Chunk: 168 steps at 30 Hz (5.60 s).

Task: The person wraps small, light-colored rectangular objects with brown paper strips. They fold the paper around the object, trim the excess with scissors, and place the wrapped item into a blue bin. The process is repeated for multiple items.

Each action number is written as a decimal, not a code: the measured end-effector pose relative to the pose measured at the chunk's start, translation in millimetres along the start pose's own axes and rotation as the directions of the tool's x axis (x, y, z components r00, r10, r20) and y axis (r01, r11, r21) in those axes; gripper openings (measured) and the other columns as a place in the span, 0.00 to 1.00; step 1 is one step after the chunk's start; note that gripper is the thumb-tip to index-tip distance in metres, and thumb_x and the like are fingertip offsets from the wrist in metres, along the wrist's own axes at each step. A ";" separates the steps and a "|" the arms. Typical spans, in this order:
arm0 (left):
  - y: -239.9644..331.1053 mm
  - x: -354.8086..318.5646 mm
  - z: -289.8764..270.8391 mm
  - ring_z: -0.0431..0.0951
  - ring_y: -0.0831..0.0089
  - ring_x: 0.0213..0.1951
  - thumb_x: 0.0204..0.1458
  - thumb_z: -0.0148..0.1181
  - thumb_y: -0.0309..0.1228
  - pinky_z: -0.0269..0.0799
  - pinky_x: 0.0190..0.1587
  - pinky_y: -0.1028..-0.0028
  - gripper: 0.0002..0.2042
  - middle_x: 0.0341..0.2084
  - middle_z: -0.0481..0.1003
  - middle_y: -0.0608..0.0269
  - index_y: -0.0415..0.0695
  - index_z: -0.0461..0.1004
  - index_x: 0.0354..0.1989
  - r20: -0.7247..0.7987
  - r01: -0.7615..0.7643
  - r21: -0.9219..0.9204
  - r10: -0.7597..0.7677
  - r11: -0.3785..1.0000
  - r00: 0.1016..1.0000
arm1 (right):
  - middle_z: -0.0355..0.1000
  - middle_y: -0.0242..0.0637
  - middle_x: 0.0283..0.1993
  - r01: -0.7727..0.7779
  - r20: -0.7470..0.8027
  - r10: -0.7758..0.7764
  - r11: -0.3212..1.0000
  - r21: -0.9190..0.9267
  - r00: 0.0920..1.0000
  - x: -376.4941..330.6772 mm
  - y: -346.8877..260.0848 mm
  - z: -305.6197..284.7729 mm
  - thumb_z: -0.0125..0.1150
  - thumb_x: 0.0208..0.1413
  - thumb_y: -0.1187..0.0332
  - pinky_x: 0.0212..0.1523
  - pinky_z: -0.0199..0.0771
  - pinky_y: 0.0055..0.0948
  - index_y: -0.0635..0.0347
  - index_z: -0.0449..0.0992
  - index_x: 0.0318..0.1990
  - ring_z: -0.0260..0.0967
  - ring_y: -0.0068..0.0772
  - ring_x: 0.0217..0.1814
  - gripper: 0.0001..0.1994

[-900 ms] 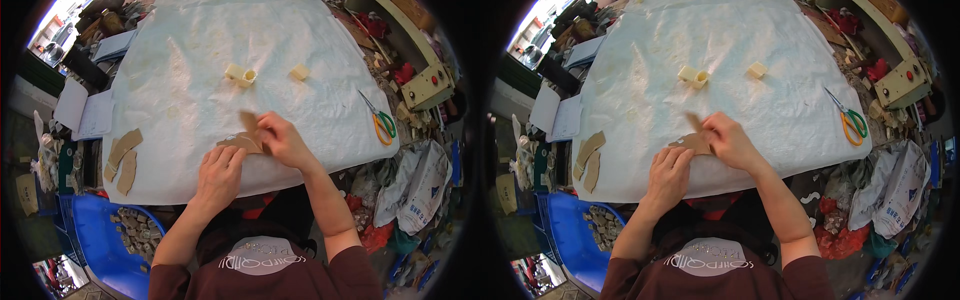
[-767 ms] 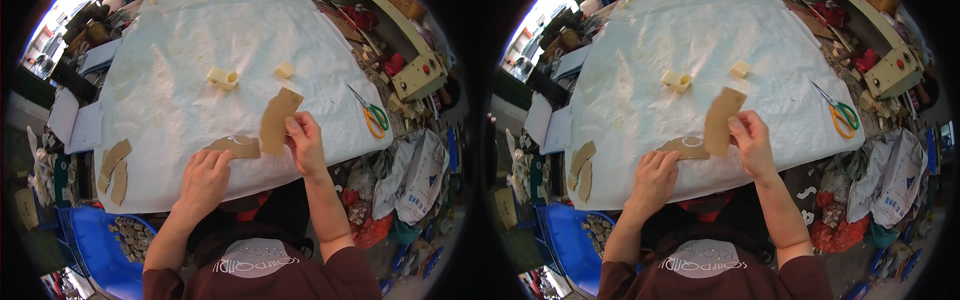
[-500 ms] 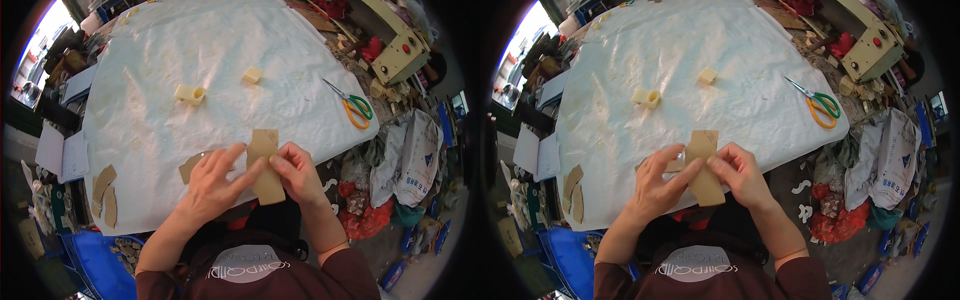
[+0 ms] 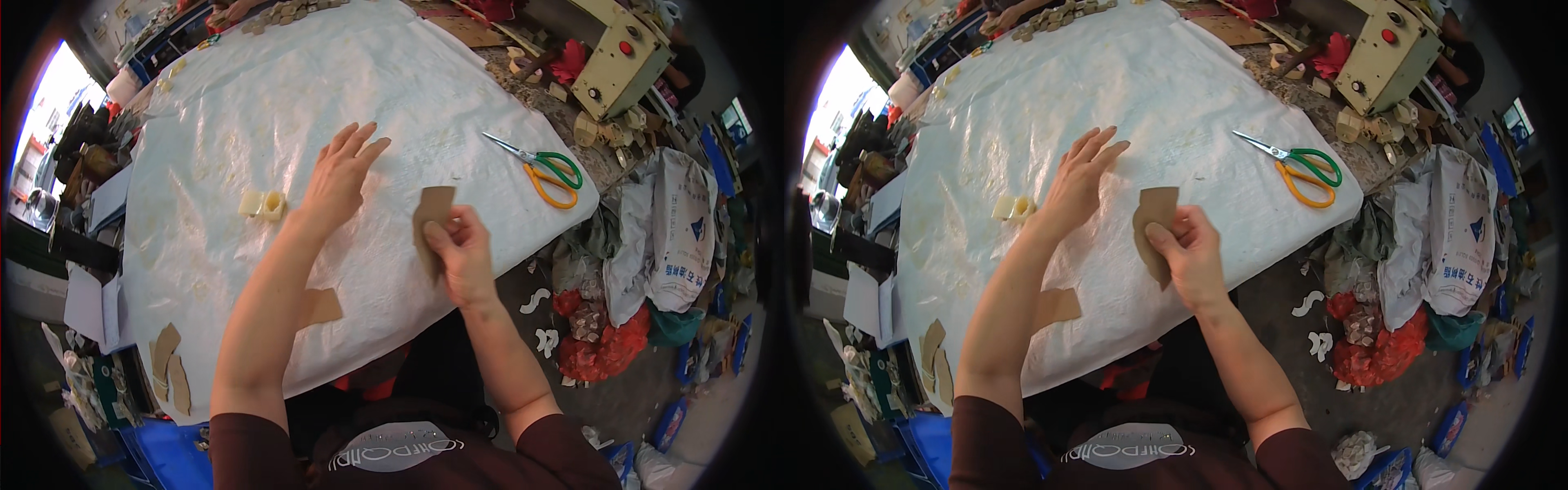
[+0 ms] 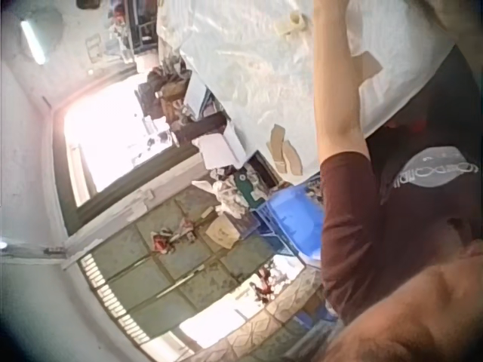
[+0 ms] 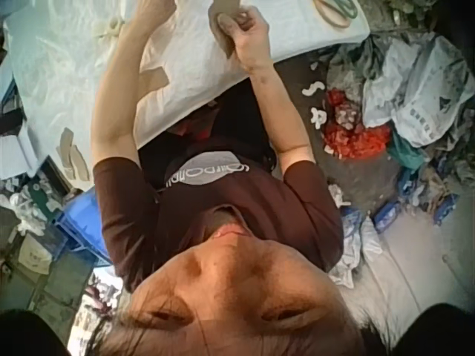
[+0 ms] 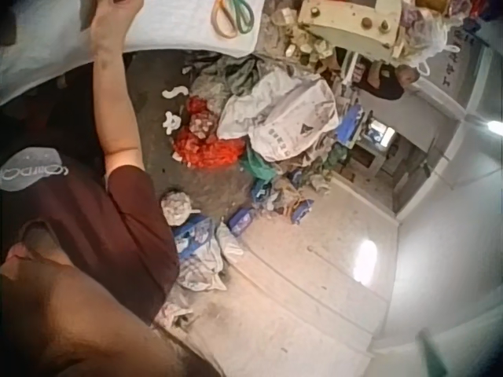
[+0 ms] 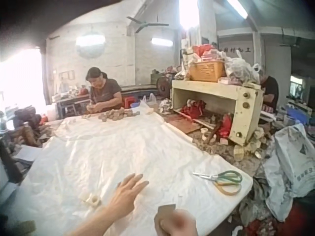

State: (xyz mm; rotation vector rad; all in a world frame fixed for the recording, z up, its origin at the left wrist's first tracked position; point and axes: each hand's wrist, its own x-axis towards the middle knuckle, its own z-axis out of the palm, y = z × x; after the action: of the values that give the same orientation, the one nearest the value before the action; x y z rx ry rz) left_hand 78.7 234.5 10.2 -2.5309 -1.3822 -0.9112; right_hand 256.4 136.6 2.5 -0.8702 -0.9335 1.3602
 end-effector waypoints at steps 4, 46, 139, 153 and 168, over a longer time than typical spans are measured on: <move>-18.3 10.0 6.9 0.65 0.60 0.53 0.39 0.51 0.10 0.66 0.52 0.67 0.25 0.46 0.70 0.59 0.45 0.70 0.49 0.193 0.018 -0.027 -0.012 0.999 0.981 | 0.73 0.35 0.31 -0.036 -0.026 0.034 0.998 -0.048 0.999 4.9 14.9 -7.2 0.59 0.54 0.70 0.31 0.70 0.18 0.65 0.68 0.39 0.69 0.18 0.30 0.10; 127.1 -228.6 -126.6 0.71 0.69 0.40 0.45 0.49 0.10 0.68 0.43 0.75 0.22 0.45 0.63 0.55 0.39 0.61 0.49 0.365 0.567 -0.785 -0.551 0.252 0.750 | 0.69 0.31 0.25 0.286 0.705 0.297 0.761 -0.582 0.644 -94.7 -18.2 56.2 0.62 0.49 0.65 0.44 0.50 0.30 0.60 0.74 0.30 0.57 0.28 0.27 0.08; 135.4 -220.5 -125.6 0.75 0.68 0.43 0.42 0.67 0.22 0.73 0.46 0.71 0.19 0.40 0.74 0.49 0.30 0.69 0.42 0.431 0.375 -0.900 -0.573 -0.221 0.697 | 0.62 0.32 0.36 -0.420 0.403 0.331 0.895 0.153 0.853 -132.3 23.4 42.4 0.67 0.45 0.67 0.42 0.59 0.27 0.54 0.71 0.30 0.58 0.27 0.41 0.09; 139.6 -213.3 -115.5 0.52 0.64 0.63 0.40 0.64 0.26 0.45 0.63 0.60 0.25 0.59 0.56 0.49 0.35 0.68 0.51 0.243 0.399 -0.902 -0.573 0.163 0.783 | 0.65 0.39 0.43 -0.535 0.559 0.398 0.839 0.099 0.727 -128.6 29.1 31.8 0.63 0.51 0.68 0.43 0.68 0.30 0.57 0.69 0.32 0.65 0.28 0.43 0.08; 135.6 -211.9 -118.2 0.66 0.70 0.41 0.35 0.72 0.34 0.62 0.46 0.72 0.22 0.36 0.70 0.59 0.35 0.71 0.37 0.334 0.478 -0.866 -0.539 0.149 0.773 | 0.66 0.35 0.29 -0.264 0.500 0.219 0.964 0.021 0.838 -123.7 28.9 27.9 0.64 0.48 0.74 0.36 0.68 0.27 0.61 0.68 0.32 0.65 0.28 0.34 0.09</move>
State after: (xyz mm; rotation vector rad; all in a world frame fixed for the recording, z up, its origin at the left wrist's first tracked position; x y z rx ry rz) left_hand 48.4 -41.8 12.3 -2.4734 -2.2373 -2.5781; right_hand 220.5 13.3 -17.9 -0.5875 -1.1680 1.8867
